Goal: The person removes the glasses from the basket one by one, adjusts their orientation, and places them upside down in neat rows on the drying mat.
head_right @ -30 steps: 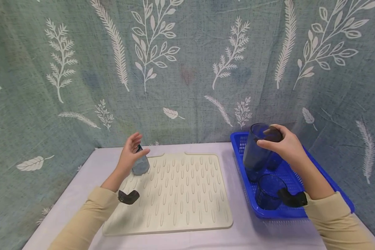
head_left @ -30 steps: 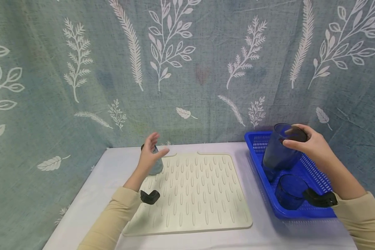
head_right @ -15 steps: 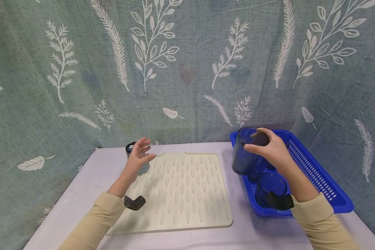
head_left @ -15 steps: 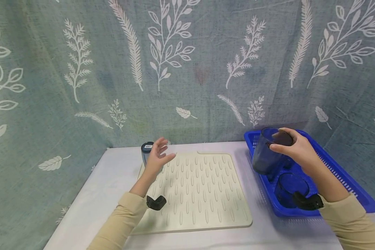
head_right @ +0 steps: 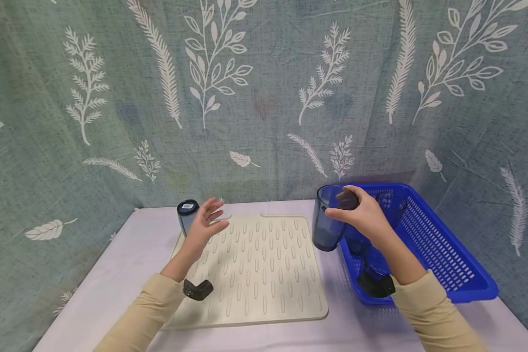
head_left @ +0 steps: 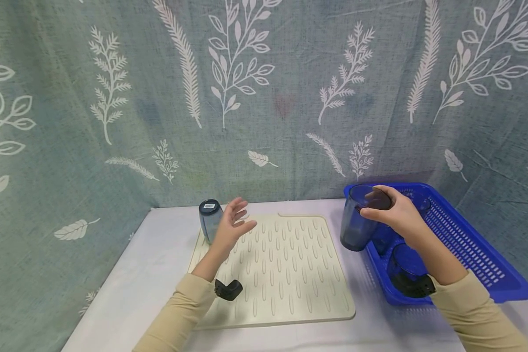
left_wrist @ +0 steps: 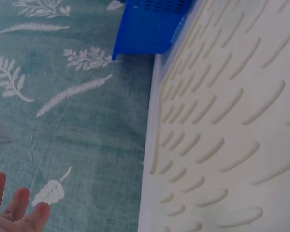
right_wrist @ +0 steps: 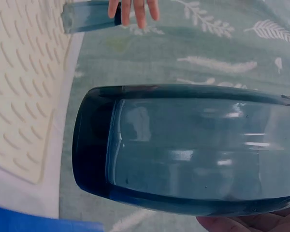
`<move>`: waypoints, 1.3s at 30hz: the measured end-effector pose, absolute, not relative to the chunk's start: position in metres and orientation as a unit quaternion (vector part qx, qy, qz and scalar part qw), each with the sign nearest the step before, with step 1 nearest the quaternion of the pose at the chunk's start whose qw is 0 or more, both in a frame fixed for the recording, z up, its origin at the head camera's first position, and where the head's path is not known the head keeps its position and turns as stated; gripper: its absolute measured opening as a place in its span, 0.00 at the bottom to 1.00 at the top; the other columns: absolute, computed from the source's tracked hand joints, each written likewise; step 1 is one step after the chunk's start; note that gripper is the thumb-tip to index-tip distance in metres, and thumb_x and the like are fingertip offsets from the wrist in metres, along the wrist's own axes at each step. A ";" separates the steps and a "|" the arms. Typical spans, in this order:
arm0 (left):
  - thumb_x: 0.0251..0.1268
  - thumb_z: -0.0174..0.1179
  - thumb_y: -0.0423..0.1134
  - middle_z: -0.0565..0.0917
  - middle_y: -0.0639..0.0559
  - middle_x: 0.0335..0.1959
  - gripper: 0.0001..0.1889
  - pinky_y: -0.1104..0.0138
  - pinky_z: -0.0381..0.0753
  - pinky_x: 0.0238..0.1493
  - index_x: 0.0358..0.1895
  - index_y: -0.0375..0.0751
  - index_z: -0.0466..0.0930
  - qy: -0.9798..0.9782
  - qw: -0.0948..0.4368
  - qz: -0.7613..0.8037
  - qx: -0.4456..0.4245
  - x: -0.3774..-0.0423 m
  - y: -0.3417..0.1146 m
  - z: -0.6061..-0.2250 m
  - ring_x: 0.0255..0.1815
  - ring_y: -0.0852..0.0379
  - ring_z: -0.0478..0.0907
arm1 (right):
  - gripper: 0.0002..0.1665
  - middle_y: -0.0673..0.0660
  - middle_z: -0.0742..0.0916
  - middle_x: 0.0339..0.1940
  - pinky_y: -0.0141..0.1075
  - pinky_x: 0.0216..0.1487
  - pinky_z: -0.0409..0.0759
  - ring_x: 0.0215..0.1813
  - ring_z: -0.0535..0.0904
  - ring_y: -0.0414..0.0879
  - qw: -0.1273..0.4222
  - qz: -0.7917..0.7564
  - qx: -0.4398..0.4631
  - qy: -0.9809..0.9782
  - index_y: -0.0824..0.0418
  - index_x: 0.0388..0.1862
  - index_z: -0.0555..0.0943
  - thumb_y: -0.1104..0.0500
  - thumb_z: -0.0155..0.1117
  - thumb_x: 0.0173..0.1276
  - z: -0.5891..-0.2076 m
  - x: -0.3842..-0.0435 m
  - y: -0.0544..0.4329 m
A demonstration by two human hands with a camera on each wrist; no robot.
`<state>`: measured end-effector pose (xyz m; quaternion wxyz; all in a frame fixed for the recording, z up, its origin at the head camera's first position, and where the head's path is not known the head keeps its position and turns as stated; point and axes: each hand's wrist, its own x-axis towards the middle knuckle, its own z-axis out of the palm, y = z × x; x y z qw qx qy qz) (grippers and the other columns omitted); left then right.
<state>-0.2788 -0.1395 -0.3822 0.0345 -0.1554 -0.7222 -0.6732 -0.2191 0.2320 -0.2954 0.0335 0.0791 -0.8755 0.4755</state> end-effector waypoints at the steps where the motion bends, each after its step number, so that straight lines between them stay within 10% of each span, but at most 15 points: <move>1: 0.60 0.58 0.32 0.58 0.40 0.68 0.37 0.49 0.55 0.67 0.70 0.42 0.48 -0.721 0.034 -0.674 -0.156 -0.278 -0.139 -0.383 0.68 0.43 0.55 | 0.46 0.65 0.72 0.61 0.43 0.53 0.75 0.48 0.71 0.32 0.032 0.478 0.079 -0.874 0.65 0.70 0.53 0.48 0.62 0.62 -0.296 -0.220 0.230; 9: 0.60 0.58 0.32 0.58 0.40 0.68 0.38 0.49 0.56 0.67 0.70 0.40 0.47 -0.716 0.030 -0.679 -0.160 -0.277 -0.134 -0.386 0.69 0.43 0.55 | 0.47 0.65 0.73 0.59 0.47 0.55 0.74 0.47 0.73 0.35 0.028 0.490 0.084 -0.867 0.66 0.70 0.54 0.49 0.65 0.60 -0.302 -0.225 0.219; 16: 0.59 0.58 0.30 0.59 0.39 0.68 0.37 0.49 0.57 0.66 0.69 0.41 0.49 -0.710 0.026 -0.685 -0.162 -0.275 -0.127 -0.386 0.68 0.43 0.56 | 0.48 0.67 0.71 0.61 0.51 0.57 0.71 0.59 0.70 0.58 0.022 0.506 0.081 -0.858 0.65 0.71 0.52 0.49 0.65 0.60 -0.307 -0.227 0.210; 39: 0.59 0.59 0.33 0.60 0.42 0.68 0.36 0.50 0.60 0.65 0.69 0.41 0.51 -0.709 0.011 -0.686 -0.163 -0.271 -0.117 -0.395 0.68 0.43 0.57 | 0.53 0.64 0.69 0.64 0.51 0.62 0.66 0.65 0.66 0.58 -0.007 0.561 0.067 -0.825 0.65 0.72 0.48 0.50 0.67 0.57 -0.318 -0.235 0.179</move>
